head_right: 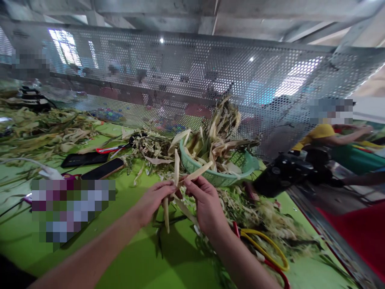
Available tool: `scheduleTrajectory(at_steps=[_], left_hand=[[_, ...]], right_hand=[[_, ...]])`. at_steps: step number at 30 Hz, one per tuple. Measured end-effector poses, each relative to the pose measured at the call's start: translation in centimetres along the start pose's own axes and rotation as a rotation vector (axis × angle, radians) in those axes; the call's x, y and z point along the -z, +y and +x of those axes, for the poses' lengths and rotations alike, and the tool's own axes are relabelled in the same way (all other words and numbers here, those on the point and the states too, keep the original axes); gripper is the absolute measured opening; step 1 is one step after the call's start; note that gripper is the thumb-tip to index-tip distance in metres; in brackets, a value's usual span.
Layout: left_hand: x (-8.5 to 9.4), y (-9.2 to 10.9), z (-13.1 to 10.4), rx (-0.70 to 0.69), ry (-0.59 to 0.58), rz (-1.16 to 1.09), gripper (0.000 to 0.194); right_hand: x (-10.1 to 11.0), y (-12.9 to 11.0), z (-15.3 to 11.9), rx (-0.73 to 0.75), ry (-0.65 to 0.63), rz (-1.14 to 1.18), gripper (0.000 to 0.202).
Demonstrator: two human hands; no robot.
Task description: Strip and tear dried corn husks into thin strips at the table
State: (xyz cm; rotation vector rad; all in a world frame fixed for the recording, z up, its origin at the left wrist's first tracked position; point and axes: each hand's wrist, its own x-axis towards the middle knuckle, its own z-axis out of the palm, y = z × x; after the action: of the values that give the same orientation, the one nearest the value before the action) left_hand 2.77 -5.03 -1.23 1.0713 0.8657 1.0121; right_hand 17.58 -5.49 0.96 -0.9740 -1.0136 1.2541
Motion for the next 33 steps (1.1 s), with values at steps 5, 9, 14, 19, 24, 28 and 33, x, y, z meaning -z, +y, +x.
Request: scheduleTrajectory(at_steps=[5, 9, 14, 19, 24, 28, 33], left_hand=[[0.2, -0.5, 0.6, 0.125, 0.030, -0.245, 0.019], [0.1, -0.3, 0.7, 0.093, 0.019, -0.157, 0.019], [0.2, -0.2, 0.7, -0.072, -0.107, 0.086, 0.018], [0.7, -0.6, 0.8, -0.130, -0.081, 0.211, 0.018], [1.0, -0.5, 0.8, -0.182, -0.032, 0.406, 0.020], [1.1, -0.5, 0.9, -0.155, 0.072, 0.461, 0.026], [1.2, -0.4, 1.4, -0.118, 0.126, 0.334, 0.037]], right_hand=[[0.1, -0.3, -0.4, 0.080, -0.053, -0.182, 0.018], [0.2, -1.2, -0.6, 0.246, -0.160, -0.442, 0.015], [0.3, -2.1, -0.6, 0.303, -0.368, -0.686, 0.017], [0.5, -2.2, -0.7, 0.411, -0.449, -0.849, 0.021], [0.4, -1.8, -0.6, 0.445, -0.325, -0.937, 0.018], [0.4, -1.7, -0.6, 0.401, -0.249, -0.957, 0.013], [0.9, -1.3, -0.2, 0.305, -0.187, -0.838, 0.020]])
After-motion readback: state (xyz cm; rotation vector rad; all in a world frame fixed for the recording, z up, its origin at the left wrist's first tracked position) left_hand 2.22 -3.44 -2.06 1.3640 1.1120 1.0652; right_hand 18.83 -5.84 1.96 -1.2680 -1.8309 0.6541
